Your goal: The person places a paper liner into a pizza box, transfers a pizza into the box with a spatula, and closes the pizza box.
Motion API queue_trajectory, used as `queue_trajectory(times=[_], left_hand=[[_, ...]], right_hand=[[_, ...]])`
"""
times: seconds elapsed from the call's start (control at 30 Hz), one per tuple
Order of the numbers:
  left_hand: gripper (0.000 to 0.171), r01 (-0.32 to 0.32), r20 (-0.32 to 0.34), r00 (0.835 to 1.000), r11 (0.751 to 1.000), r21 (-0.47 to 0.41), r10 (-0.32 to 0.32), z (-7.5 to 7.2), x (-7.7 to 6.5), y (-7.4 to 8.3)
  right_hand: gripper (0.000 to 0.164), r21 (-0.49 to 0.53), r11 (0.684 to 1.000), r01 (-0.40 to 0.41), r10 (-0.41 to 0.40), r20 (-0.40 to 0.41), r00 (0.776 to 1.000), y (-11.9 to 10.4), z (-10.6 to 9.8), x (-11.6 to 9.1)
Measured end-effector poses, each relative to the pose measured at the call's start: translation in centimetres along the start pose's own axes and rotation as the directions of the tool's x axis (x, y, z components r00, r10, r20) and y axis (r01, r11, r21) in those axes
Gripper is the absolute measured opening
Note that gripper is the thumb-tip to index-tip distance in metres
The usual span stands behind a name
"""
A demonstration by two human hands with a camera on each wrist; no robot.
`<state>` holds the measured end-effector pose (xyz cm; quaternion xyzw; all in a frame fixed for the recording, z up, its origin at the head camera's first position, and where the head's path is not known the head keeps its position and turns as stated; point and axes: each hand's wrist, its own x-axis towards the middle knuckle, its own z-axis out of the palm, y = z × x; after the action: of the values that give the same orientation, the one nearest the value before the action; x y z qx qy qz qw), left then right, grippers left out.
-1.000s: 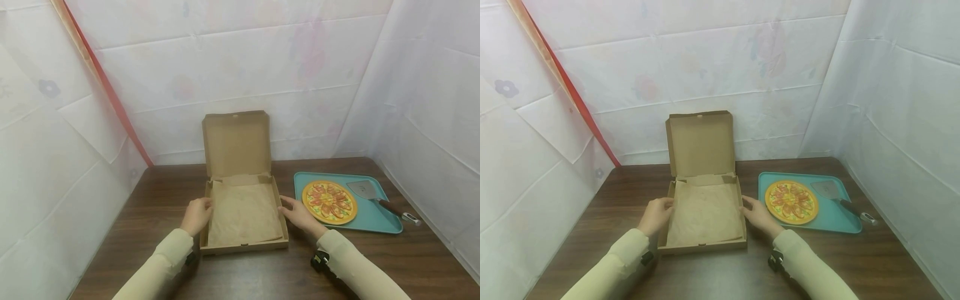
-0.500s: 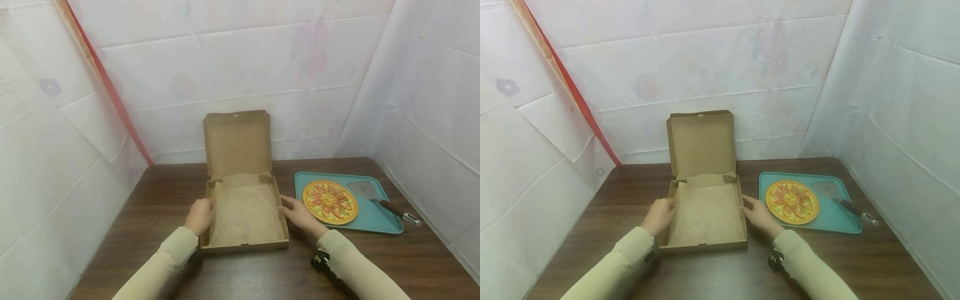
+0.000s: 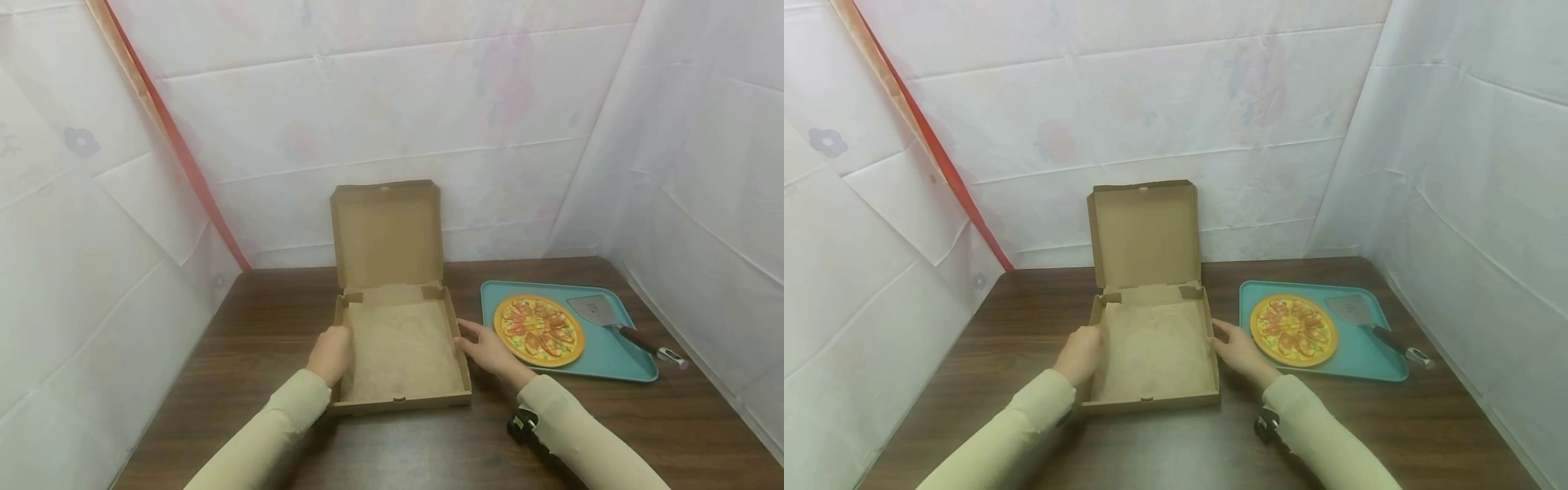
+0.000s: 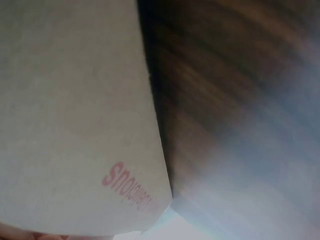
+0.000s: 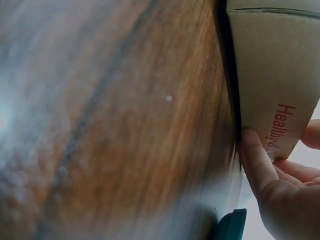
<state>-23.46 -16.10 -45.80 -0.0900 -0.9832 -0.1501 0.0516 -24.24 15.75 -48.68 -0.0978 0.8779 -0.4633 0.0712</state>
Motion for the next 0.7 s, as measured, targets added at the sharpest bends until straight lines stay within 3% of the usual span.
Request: queue_trajectory(times=[0.7], left_hand=[[0.014,-0.087,0.059,0.995,0.985,0.152,0.079,0.53,-0.03,0.94]], right_hand=[[0.052,-0.005,1.0,0.018,-0.018,-0.002,1.0,-0.08,-0.04,0.0]])
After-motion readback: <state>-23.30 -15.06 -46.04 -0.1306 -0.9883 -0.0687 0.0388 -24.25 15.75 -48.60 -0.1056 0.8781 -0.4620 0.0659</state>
